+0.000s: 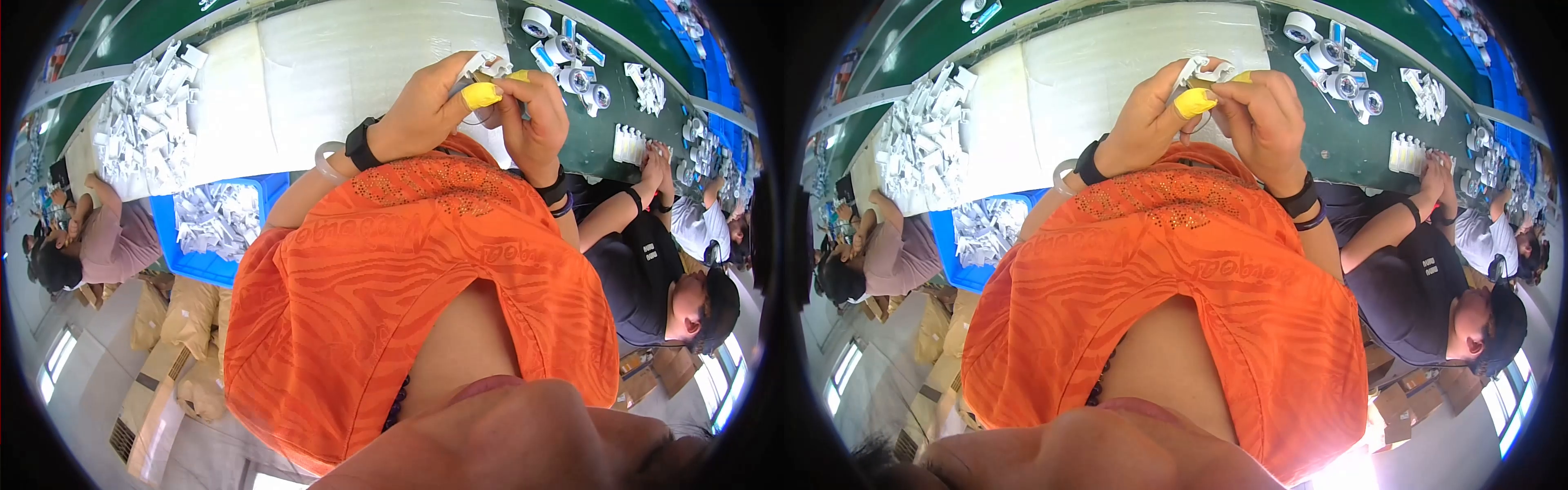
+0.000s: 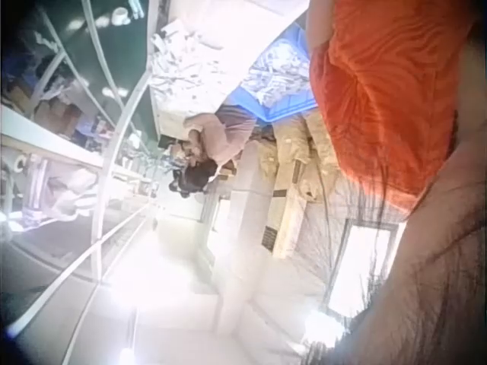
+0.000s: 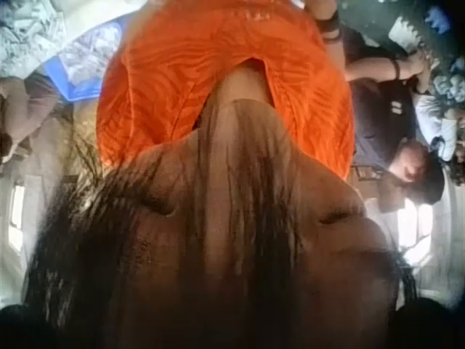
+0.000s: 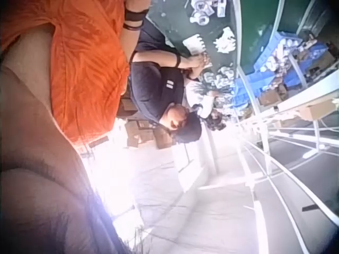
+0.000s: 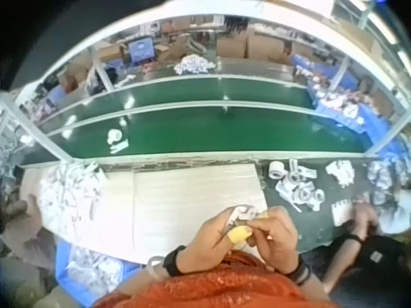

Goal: The worker is seen assembling and inspecting various electronic components at a factory workstation.

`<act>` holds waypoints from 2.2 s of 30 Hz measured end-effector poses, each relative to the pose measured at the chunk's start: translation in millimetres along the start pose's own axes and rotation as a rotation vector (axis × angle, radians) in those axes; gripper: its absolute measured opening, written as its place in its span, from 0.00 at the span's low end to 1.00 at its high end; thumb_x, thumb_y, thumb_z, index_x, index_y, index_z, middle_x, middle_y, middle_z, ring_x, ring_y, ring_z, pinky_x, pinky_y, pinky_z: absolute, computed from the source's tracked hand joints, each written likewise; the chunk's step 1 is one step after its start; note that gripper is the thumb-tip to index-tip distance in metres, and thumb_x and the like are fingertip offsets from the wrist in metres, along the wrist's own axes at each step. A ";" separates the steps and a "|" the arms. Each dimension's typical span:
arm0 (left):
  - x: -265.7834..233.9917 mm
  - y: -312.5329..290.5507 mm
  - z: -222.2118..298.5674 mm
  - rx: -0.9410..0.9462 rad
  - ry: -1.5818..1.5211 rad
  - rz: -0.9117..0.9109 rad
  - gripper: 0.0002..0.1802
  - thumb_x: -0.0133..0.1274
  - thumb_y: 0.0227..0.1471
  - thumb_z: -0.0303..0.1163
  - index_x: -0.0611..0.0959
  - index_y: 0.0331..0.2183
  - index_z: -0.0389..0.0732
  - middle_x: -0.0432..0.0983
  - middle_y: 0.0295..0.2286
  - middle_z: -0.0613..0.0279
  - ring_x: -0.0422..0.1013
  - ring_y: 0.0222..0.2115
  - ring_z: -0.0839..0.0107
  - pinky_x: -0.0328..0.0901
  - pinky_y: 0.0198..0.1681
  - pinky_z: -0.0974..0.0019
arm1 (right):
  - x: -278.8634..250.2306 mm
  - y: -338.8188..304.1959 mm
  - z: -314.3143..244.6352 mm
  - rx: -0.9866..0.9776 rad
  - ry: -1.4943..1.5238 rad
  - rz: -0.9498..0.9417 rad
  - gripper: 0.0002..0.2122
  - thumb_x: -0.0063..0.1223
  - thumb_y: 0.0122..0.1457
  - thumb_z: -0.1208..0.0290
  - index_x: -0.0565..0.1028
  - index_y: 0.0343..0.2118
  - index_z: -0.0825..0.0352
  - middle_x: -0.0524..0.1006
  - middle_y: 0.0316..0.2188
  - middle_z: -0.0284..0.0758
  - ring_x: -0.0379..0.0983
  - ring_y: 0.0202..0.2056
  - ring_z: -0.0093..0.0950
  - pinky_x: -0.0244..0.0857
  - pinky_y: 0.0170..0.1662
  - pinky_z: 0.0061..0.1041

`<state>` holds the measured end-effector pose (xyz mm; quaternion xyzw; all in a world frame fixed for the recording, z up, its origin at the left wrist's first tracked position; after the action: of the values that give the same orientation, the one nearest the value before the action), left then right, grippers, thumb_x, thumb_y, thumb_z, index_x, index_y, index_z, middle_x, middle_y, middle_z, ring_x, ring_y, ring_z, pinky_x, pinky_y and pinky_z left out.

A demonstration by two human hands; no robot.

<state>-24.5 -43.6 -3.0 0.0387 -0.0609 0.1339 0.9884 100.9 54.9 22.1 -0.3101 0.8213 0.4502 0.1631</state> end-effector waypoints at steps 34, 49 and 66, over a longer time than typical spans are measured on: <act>-11.3 11.3 -17.8 -0.036 0.034 -0.041 0.26 0.51 0.59 0.34 0.66 0.57 0.43 0.71 0.29 0.69 0.65 0.25 0.84 0.62 0.26 0.79 | 12.3 3.8 11.1 -0.057 -0.004 -0.026 0.15 0.62 0.40 0.86 0.78 0.33 0.65 0.72 0.28 0.36 0.70 0.27 0.33 0.64 0.28 0.26; -11.8 8.1 -12.8 -0.021 0.033 -0.067 0.27 0.52 0.58 0.34 0.66 0.57 0.44 0.72 0.29 0.70 0.65 0.26 0.85 0.62 0.27 0.79 | 10.9 3.4 5.8 -0.078 0.027 -0.008 0.14 0.62 0.42 0.87 0.78 0.34 0.66 0.72 0.26 0.35 0.70 0.27 0.32 0.64 0.28 0.25; -8.6 8.2 -17.5 0.066 0.134 0.033 0.20 0.49 0.59 0.32 0.72 0.52 0.39 0.75 0.30 0.67 0.67 0.26 0.84 0.63 0.25 0.79 | 9.4 4.2 10.1 -0.066 -0.007 -0.081 0.16 0.61 0.39 0.86 0.78 0.34 0.65 0.70 0.25 0.35 0.68 0.26 0.33 0.62 0.28 0.28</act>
<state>-33.0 -36.4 -21.0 0.0611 0.0094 0.1542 0.9861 90.9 61.6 14.2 -0.3466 0.7924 0.4710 0.1737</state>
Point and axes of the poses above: each hand's wrist, its own y-axis towards the middle knuckle, its own x-axis out of the palm, z = x × y, the point moved 3 cm from there along y, towards the middle knuckle
